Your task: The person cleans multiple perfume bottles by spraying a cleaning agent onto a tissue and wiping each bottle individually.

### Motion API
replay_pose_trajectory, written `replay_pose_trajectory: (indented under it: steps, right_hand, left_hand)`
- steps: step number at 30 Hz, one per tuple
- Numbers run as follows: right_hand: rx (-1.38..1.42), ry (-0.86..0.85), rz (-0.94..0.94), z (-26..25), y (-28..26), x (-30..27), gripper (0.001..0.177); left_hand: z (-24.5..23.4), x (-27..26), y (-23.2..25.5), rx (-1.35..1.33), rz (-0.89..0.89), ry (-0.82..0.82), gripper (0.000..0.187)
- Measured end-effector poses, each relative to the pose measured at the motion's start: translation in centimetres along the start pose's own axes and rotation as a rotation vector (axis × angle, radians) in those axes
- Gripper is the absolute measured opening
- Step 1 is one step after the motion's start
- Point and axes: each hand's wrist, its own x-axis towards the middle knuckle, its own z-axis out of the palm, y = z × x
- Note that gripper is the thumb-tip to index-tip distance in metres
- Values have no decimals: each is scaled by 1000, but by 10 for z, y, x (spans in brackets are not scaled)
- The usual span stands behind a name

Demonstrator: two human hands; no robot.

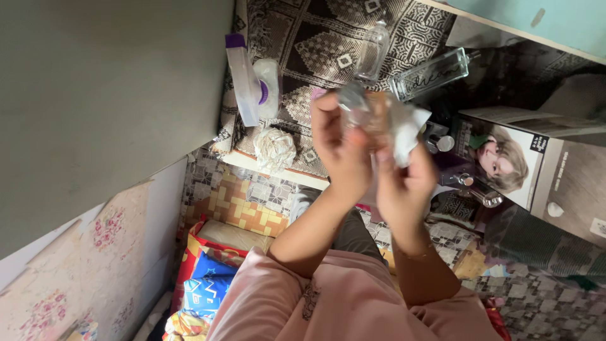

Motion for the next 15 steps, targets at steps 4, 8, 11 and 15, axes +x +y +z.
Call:
replay_pose_trajectory:
  steps: [4, 8, 11, 15]
  right_hand:
    - [162, 25, 47, -9, -5, 23, 17]
    - [267, 183, 9, -6, 7, 38, 7]
    - [130, 325, -55, -4, 17, 46, 12]
    - [-85, 342, -185, 8, 10, 52, 23]
  left_hand:
    - [6, 15, 13, 211, 122, -262, 65]
    - [9, 30, 29, 442, 141, -404, 68]
    - [9, 35, 39, 661, 205, -433, 70]
    - [16, 38, 43, 741, 253, -360, 68]
